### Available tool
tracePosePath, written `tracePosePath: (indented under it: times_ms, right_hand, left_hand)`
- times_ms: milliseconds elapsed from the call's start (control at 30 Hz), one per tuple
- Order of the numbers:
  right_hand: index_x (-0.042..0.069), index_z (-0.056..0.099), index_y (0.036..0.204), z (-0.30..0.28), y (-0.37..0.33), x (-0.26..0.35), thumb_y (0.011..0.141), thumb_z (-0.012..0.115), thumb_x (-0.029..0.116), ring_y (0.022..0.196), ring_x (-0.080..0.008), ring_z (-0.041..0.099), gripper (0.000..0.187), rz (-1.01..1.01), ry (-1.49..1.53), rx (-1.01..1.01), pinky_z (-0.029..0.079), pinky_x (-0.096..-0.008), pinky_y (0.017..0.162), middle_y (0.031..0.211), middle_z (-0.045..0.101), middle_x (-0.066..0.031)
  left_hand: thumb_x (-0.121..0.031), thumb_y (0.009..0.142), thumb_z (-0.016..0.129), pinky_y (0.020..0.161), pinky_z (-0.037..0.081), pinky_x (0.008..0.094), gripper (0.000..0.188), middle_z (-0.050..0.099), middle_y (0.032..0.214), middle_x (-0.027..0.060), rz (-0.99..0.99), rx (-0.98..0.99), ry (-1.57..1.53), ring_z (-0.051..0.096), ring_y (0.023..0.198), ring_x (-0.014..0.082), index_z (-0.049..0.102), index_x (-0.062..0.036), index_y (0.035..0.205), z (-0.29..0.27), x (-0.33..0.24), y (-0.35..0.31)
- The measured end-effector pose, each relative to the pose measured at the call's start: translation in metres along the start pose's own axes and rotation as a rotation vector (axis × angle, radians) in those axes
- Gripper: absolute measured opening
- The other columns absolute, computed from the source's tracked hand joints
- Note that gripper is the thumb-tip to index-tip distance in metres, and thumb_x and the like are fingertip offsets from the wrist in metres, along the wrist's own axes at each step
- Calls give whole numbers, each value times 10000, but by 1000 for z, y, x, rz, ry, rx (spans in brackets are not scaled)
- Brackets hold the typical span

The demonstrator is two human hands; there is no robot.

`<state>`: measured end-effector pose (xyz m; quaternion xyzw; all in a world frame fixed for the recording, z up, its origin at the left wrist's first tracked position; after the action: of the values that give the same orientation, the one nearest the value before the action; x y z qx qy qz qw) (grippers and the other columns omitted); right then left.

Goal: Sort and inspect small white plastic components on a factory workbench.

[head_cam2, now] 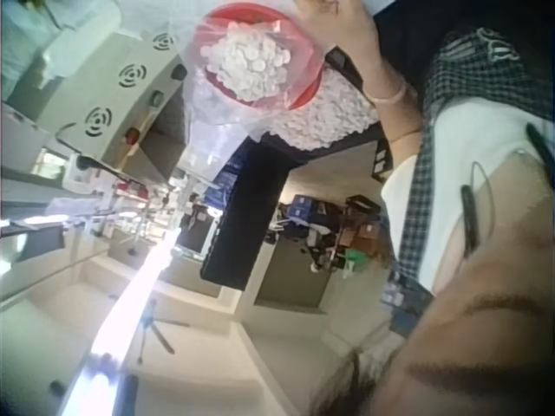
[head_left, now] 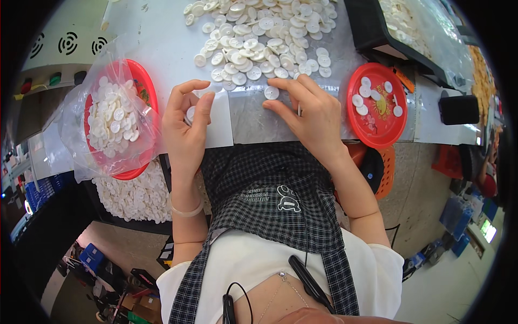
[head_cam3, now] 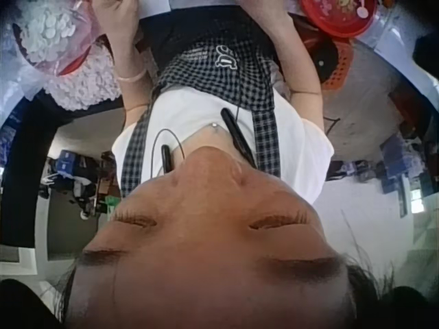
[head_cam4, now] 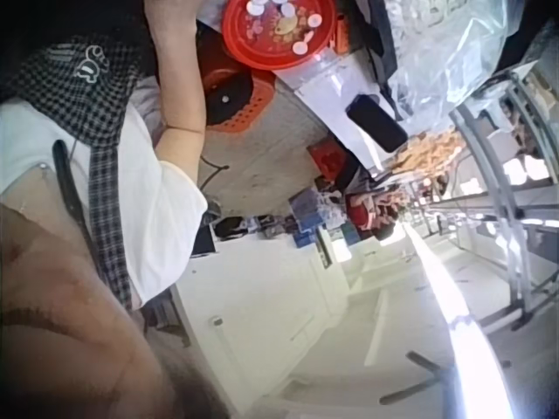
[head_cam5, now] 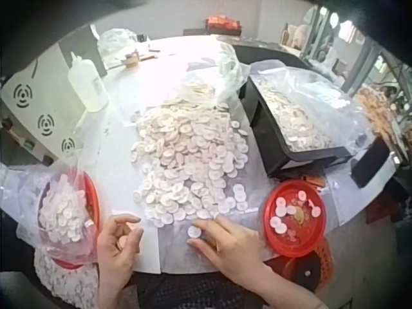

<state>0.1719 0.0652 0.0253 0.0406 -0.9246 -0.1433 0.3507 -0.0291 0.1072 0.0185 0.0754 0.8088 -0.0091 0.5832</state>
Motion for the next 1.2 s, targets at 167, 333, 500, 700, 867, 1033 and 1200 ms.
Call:
tracePosePath:
  times_ms: [167, 333, 500, 700, 867, 1033, 1200]
  right_hand:
    - [132, 713, 1026, -2, 0, 1, 749, 787, 237, 521, -121, 456, 306, 18, 24, -1, 381, -278, 476, 654, 469, -2]
    - [113, 713, 1020, -8, -3, 2, 738, 801, 202, 532, -113, 445, 308, 21, 33, -7, 363, -274, 484, 650, 473, 0]
    - [60, 706, 1072, -89, -8, -13, 717, 816, 98, 576, -92, 386, 374, 154, -124, -222, 324, -241, 517, 682, 451, 12]
    - [46, 704, 1087, -118, -21, -31, 743, 802, 57, 628, -61, 388, 357, 284, -82, -298, 337, -198, 593, 734, 495, 44]
    - [139, 733, 975, -31, 5, 8, 799, 750, 110, 535, -119, 471, 180, 11, 60, -76, 370, -269, 485, 660, 520, -19]
    - [154, 723, 954, 17, 25, 22, 801, 735, 147, 536, -163, 543, 153, -147, -1, -68, 427, -304, 491, 685, 537, -22]
    - [147, 712, 935, 23, 19, 21, 797, 731, 153, 550, -170, 570, 139, -164, -16, -2, 442, -300, 498, 690, 547, -20]
  left_hand:
    - [-107, 882, 682, 484, 260, 221, 193, 449, 599, -33, 13, -10, 229, 355, 526, 33, 605, -46, 1048, 7, -3, 1]
    - [-112, 876, 688, 469, 268, 236, 189, 448, 591, -14, 31, 1, 293, 361, 519, 45, 597, -42, 1026, 10, -8, 3]
    - [-120, 864, 696, 462, 337, 276, 192, 484, 589, 35, 27, -5, 398, 433, 473, 110, 596, -50, 1013, 10, -12, 5]
    - [-134, 865, 685, 474, 400, 320, 176, 537, 607, 71, 138, 21, 439, 504, 458, 182, 609, -65, 1008, 22, -18, 16]
    - [-142, 869, 676, 491, 428, 335, 163, 605, 659, 107, 140, 11, 502, 570, 494, 219, 628, -74, 1009, 23, -14, 19]
    - [-134, 873, 674, 486, 417, 325, 158, 585, 637, 98, 135, 54, 459, 552, 489, 204, 631, -71, 1012, 23, -15, 10]
    - [-120, 874, 679, 461, 369, 303, 163, 498, 584, 62, 79, 14, 367, 452, 453, 158, 634, -62, 1019, 10, -12, 4]
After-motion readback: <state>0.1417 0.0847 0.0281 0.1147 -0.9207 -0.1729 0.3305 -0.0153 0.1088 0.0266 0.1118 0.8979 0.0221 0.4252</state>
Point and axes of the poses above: each hand's wrist, its own y-axis towards the middle knuckle, its own z-axis out of the palm, x = y × z, the point moved 8 cm from there along y, towards the middle knuckle
